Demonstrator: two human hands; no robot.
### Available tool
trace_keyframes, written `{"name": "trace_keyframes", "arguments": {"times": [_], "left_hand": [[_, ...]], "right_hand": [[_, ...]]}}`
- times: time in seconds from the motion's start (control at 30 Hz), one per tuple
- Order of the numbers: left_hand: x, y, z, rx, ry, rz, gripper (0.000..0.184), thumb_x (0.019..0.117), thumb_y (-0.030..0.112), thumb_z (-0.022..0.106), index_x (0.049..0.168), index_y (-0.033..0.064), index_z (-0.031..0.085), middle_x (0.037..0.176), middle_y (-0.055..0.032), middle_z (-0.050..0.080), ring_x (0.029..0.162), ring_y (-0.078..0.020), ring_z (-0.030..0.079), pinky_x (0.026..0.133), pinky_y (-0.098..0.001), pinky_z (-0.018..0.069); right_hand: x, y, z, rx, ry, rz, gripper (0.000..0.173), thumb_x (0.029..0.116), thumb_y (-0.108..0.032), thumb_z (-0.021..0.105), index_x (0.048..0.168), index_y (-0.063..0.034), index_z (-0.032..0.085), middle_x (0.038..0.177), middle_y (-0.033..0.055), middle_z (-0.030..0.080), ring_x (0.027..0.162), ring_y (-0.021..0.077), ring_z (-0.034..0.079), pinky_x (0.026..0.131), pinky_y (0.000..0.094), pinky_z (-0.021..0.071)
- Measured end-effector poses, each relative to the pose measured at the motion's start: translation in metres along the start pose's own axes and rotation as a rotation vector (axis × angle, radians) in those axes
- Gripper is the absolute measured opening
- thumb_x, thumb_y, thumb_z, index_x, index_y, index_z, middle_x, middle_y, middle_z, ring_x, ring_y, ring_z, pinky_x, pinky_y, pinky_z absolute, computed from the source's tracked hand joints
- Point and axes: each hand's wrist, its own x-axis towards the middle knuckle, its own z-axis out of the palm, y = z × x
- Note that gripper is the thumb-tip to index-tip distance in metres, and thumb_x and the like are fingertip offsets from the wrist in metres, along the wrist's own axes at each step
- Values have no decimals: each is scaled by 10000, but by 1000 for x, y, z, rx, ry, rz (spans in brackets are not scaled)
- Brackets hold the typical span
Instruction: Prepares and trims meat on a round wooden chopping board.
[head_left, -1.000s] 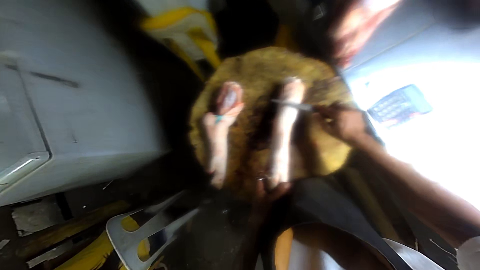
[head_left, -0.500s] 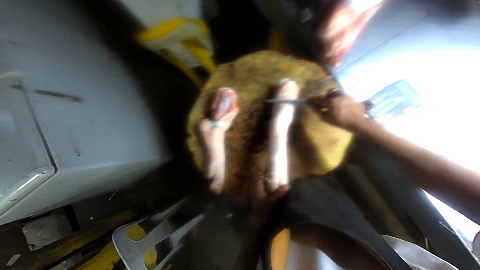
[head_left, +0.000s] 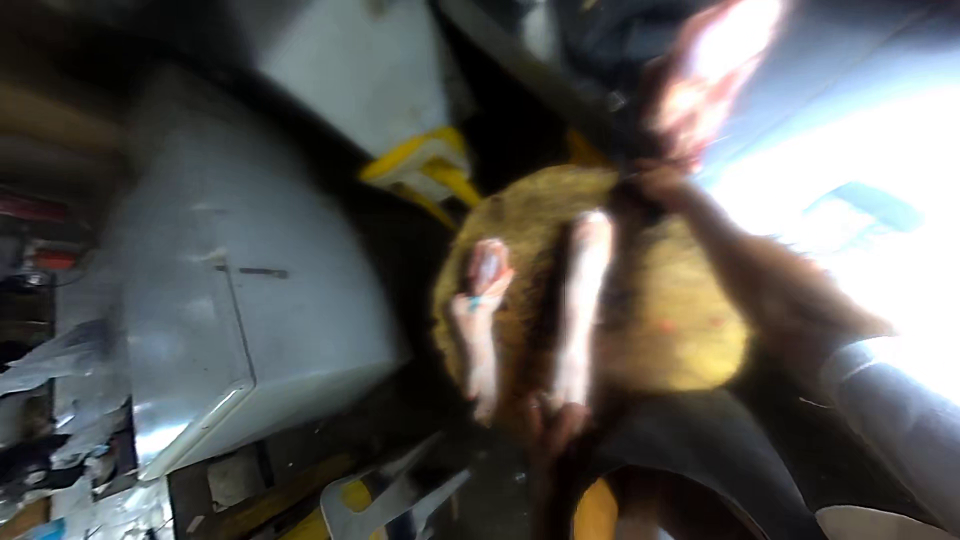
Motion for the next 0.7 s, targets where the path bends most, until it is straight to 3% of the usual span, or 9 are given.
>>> {"name": "trace_keyframes", "arguments": {"times": [0.1,0.2,0.3,0.37,0.43,0.53,0.6,0.67,0.7], "left_hand": [[-4,15,1,-154,47,-102,463,940,62,597,1351,-71,429,925,-172,682,711,-206,715,659,-339,631],[-2,19,-1,-286,38,-149,337,1009,26,476,1327,-44,389,868,-160,673,645,-233,714,599,-347,636],[3,17,-9,-243,-3,-114,391,995,23,520,1352,-36,373,889,-144,674,672,-217,715,614,-333,633],[6,14,-14,-98,10,-98,509,973,59,637,1406,-48,391,964,-162,680,749,-215,718,669,-340,632],[12,11,-22,135,-8,-95,593,930,179,750,1393,-26,442,1061,-165,683,849,-206,721,736,-356,633],[23,16,-26,505,-93,-109,793,873,368,815,1470,12,434,1257,-187,646,1067,-237,684,923,-410,588],[33,17,-23,751,-146,-115,938,818,455,839,1525,28,395,1351,-215,611,1223,-307,620,1053,-494,503],[46,9,-18,898,-180,-170,991,793,461,859,1540,26,373,1361,-234,603,1250,-345,604,1071,-535,477],[52,2,-15,905,-189,-198,956,797,440,860,1524,28,395,1319,-219,630,1185,-322,643,1027,-514,514]], "right_hand": [[4,18,-1,59,-26,19,417,1109,-274,382,1515,-227,465,1007,112,654,693,186,611,636,392,544],[-34,42,-13,70,-38,-17,427,1121,-331,378,1542,-316,445,949,104,660,640,186,597,585,383,535],[-97,78,-28,-17,-19,-57,440,1121,-335,403,1560,-324,421,975,130,667,655,207,605,599,409,546],[-142,108,-38,-141,24,-32,479,1107,-353,450,1582,-333,389,1039,186,684,705,275,638,656,496,557],[-190,139,-40,-217,52,13,584,1077,-364,525,1616,-288,315,1033,192,683,707,265,659,661,488,577],[-258,180,-31,-167,65,-14,589,1004,-295,653,1524,-101,457,1067,190,698,790,231,689,734,458,593],[-293,195,-18,-131,76,-65,518,986,-219,666,1447,-54,498,1023,160,700,787,200,689,736,417,596],[-312,203,-3,-134,68,-106,473,992,-186,644,1428,-70,501,990,135,699,774,194,694,725,405,603],[-317,205,4,-176,50,-133,465,1002,-196,632,1437,-83,514,1009,133,708,806,202,701,758,417,598]]}}
